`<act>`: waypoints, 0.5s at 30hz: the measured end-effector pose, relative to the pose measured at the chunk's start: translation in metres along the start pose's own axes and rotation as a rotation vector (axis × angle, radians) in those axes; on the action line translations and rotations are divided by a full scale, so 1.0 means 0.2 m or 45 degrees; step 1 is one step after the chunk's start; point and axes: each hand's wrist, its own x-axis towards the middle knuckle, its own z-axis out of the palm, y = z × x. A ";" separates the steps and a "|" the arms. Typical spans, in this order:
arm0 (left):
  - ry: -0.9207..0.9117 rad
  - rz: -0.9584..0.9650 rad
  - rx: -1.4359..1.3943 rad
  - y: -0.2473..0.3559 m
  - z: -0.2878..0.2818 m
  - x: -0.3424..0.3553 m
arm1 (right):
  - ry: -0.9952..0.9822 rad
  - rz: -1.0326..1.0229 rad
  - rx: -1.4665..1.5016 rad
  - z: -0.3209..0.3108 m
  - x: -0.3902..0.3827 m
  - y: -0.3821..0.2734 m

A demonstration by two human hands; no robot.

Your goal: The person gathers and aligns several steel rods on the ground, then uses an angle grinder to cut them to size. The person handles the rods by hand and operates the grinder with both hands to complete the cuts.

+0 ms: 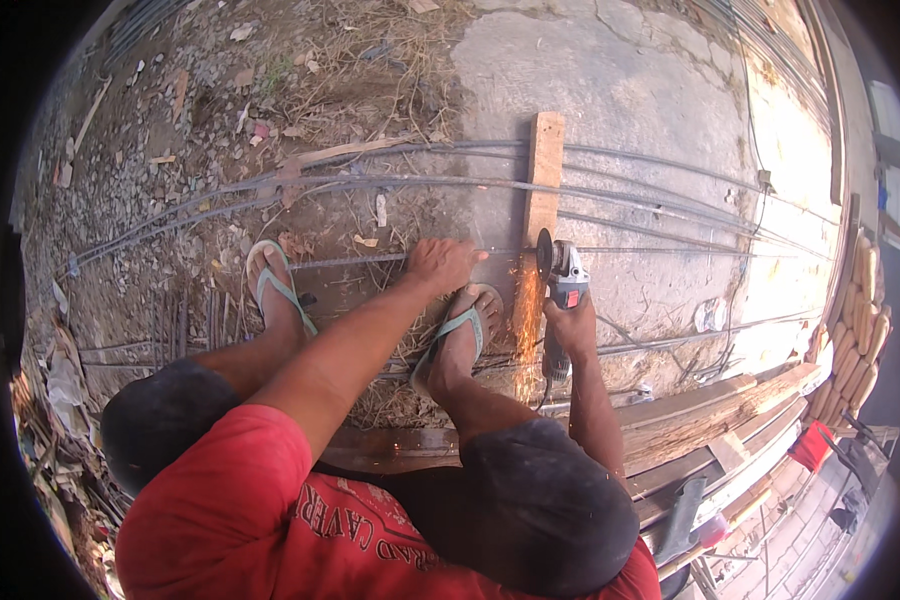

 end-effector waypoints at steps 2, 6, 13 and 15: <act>-0.009 0.007 -0.007 0.01 0.00 0.01 | 0.021 -0.034 0.008 -0.01 0.00 0.03; -0.018 -0.002 0.003 0.01 0.00 0.01 | 0.028 -0.072 0.012 0.01 0.00 0.05; -0.077 0.008 -0.001 0.02 -0.05 0.01 | 0.024 -0.068 0.012 0.01 0.01 0.13; -0.066 0.024 -0.004 0.02 -0.05 0.01 | 0.028 -0.086 0.022 0.01 0.01 0.17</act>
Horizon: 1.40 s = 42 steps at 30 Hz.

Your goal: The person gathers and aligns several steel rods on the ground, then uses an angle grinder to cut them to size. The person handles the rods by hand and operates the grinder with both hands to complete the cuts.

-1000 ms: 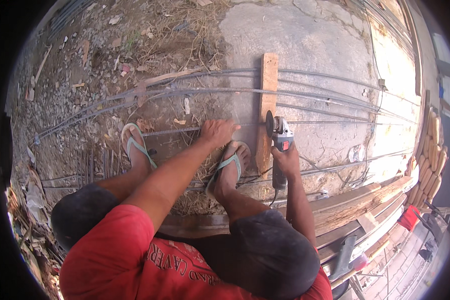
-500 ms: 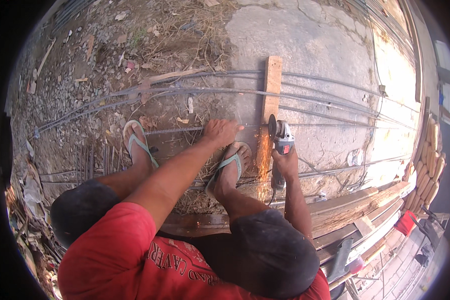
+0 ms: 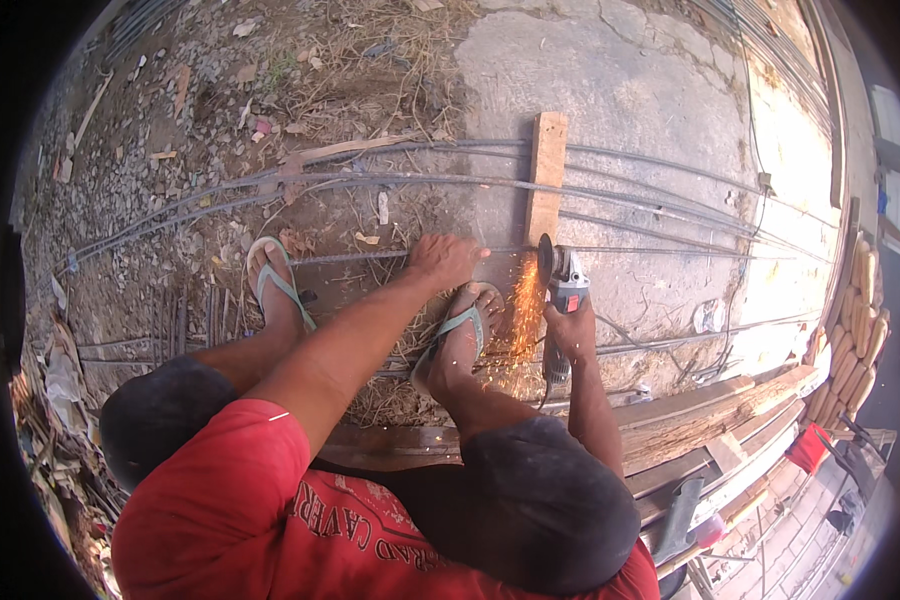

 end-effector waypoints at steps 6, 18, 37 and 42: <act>-0.010 -0.030 0.001 -0.02 0.00 0.00 | 0.006 0.033 -0.043 0.02 0.00 0.02; -0.013 -0.016 0.032 -0.02 0.01 0.01 | -0.030 0.071 -0.001 0.01 0.03 -0.05; -0.024 -0.030 0.033 -0.01 0.03 0.02 | -0.022 0.104 0.014 0.00 0.03 -0.07; -0.015 -0.032 0.025 -0.01 0.01 0.01 | -0.038 0.087 0.022 0.00 0.02 -0.07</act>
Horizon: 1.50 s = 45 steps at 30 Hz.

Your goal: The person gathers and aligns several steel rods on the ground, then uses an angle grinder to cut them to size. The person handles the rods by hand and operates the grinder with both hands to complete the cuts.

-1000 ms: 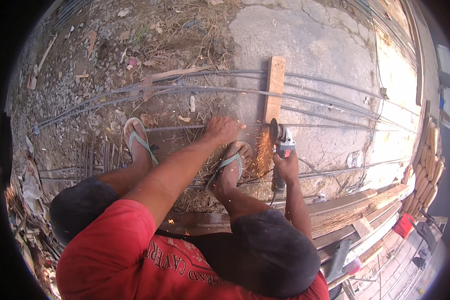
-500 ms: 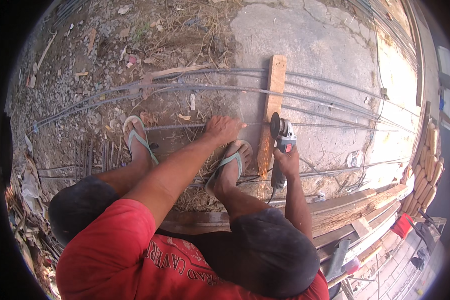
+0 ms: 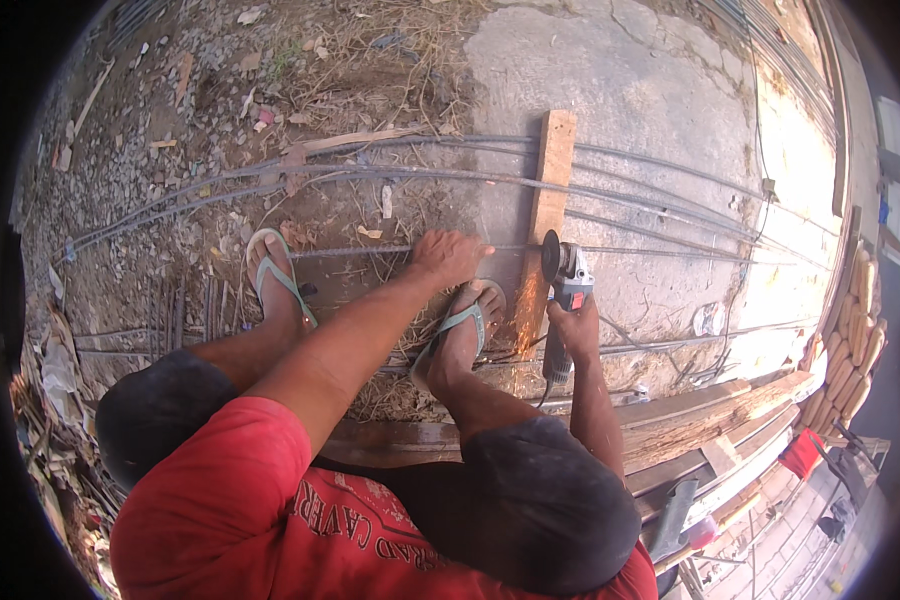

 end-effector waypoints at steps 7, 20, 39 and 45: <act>0.012 0.014 -0.016 -0.01 0.02 0.01 | 0.054 -0.068 -0.145 -0.02 -0.01 0.12; 0.025 0.009 -0.022 -0.02 0.03 0.01 | 0.030 -0.017 0.017 0.00 -0.02 -0.01; -0.005 0.004 -0.024 -0.01 0.02 0.01 | 0.017 -0.010 -0.016 -0.01 0.00 0.05; 0.014 0.001 -0.012 -0.02 0.03 0.01 | 0.056 0.011 0.004 0.02 -0.02 0.00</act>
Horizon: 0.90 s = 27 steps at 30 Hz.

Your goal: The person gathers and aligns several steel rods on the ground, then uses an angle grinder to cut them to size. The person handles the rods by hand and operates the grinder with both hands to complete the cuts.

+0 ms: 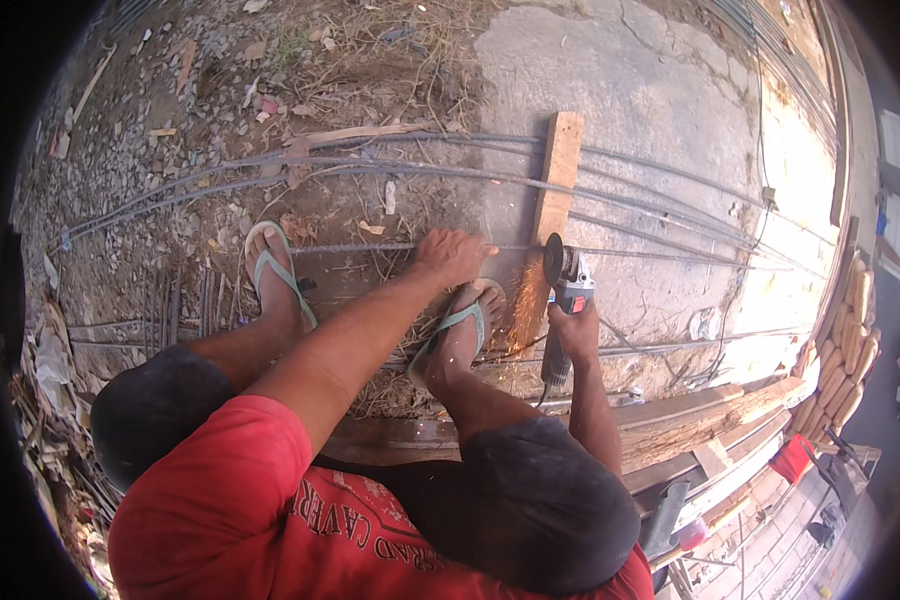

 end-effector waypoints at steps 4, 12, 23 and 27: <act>-0.001 -0.008 -0.013 0.00 -0.01 -0.01 | -0.029 -0.006 -0.017 -0.01 -0.01 -0.10; 0.013 0.022 0.013 0.00 0.01 0.00 | -0.034 -0.006 -0.020 -0.01 0.05 -0.03; 0.005 -0.001 -0.021 0.01 -0.01 -0.01 | -0.032 0.003 -0.006 -0.01 0.03 -0.06; 0.037 -0.008 -0.022 -0.01 0.01 0.00 | -0.030 0.000 0.008 -0.01 0.03 -0.01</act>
